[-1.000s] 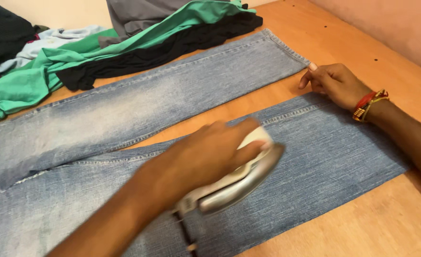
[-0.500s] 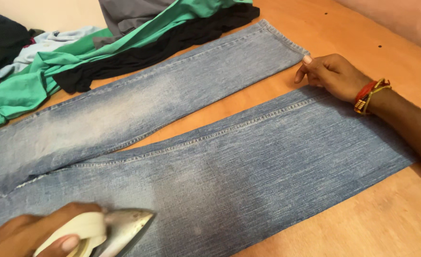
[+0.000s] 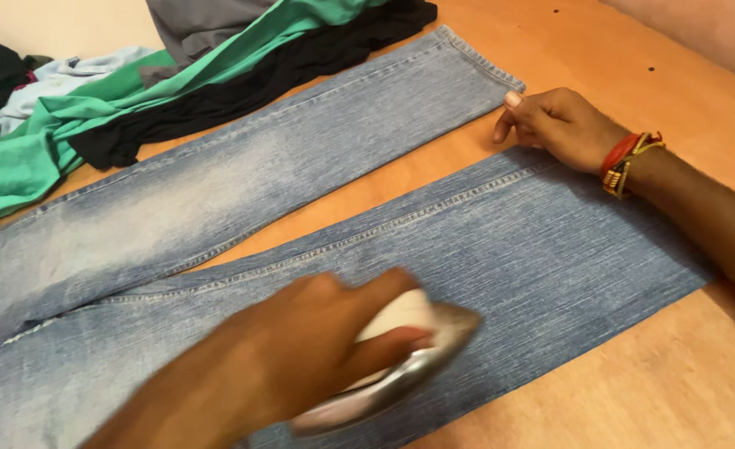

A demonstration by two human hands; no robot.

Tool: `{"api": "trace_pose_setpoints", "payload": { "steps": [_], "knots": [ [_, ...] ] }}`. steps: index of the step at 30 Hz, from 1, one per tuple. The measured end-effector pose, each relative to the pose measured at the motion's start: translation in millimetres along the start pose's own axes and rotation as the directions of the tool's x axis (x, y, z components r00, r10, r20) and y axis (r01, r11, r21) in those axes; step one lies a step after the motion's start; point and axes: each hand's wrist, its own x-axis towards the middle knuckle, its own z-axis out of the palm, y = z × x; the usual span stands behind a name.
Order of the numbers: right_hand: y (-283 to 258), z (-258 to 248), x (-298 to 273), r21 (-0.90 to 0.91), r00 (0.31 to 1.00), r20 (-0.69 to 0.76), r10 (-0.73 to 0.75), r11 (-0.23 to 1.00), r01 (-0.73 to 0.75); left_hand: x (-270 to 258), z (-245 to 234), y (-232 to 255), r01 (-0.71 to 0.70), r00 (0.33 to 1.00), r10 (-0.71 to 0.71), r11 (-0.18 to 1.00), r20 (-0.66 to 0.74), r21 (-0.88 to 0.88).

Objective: The person irons a pair of light blue jeans laid flat on a wooden table. They use a handheld electric iron to smooth the fabric, moving from the upper thigh area down to the lower leg, and then back up to the waistband area.

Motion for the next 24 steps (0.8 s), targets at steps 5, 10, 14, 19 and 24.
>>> {"api": "trace_pose_setpoints", "payload": {
  "steps": [5, 10, 14, 19, 24],
  "knots": [
    [0.8, 0.5, 1.8, -0.005, 1.000, -0.005, 0.002, 1.000, -0.002, 30.2, -3.0, 40.0, -0.383, 0.856, 0.348, 0.924, -0.381, -0.016],
    [-7.7, 1.1, -1.2, -0.008, 1.000, -0.012, 0.016, 1.000, -0.016, 76.4, -1.2, 70.2, -0.428, 0.826, 0.378, 0.903, -0.419, -0.028],
    [-14.1, -0.5, -3.6, -0.034, 0.998, -0.045, -0.052, 0.998, 0.050, 105.5, -4.8, 87.0, -0.528, 0.672, 0.507, 0.839, -0.539, 0.130],
    [-15.0, -0.3, -10.0, -0.092, 0.992, -0.117, 0.041, 0.994, -0.052, 111.3, -10.4, 95.1, -0.437, 0.827, 0.408, 0.900, -0.387, 0.015],
    [-15.8, 0.3, -12.1, -0.126, 0.984, -0.117, -0.133, 0.985, 0.118, 72.8, -4.8, 73.1, -0.507, 0.754, 0.441, 0.862, -0.486, -0.004]
  ]
}}
